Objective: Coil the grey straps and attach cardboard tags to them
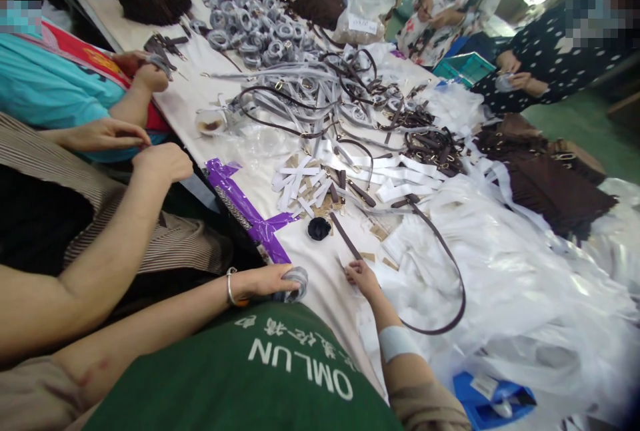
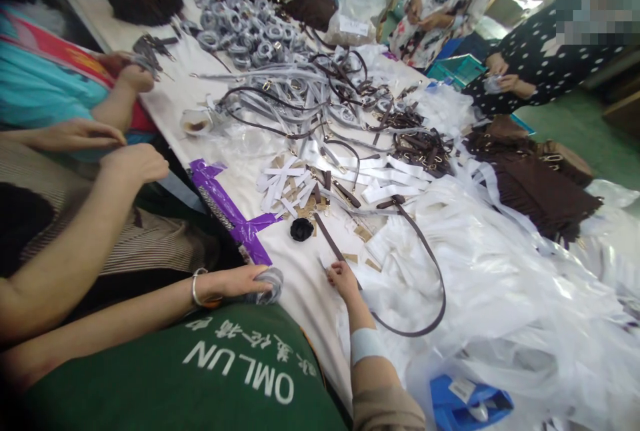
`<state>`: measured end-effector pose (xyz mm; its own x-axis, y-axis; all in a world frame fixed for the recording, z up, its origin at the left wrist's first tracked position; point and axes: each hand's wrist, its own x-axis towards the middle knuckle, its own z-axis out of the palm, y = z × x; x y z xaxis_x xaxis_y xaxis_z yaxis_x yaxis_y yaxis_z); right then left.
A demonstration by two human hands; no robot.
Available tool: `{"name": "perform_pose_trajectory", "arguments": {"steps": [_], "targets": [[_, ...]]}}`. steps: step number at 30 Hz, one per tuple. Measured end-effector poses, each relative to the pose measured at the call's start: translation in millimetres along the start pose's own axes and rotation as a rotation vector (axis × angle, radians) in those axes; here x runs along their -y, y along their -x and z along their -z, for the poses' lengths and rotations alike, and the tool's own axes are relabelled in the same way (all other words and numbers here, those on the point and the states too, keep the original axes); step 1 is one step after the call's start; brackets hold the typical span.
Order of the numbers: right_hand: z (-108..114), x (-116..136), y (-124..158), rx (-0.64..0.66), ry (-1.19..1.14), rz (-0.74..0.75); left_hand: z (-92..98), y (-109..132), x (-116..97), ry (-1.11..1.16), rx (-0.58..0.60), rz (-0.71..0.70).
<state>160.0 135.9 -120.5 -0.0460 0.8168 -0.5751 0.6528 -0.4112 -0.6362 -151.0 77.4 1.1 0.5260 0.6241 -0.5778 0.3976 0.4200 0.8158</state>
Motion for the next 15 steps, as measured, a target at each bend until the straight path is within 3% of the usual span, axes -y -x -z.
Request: {"name": "perform_pose_trajectory", "arguments": {"steps": [15], "targets": [[-3,-8,-12,0.049,-0.178,-0.029,-5.9,14,11,0.03,-0.092,0.004]]}}
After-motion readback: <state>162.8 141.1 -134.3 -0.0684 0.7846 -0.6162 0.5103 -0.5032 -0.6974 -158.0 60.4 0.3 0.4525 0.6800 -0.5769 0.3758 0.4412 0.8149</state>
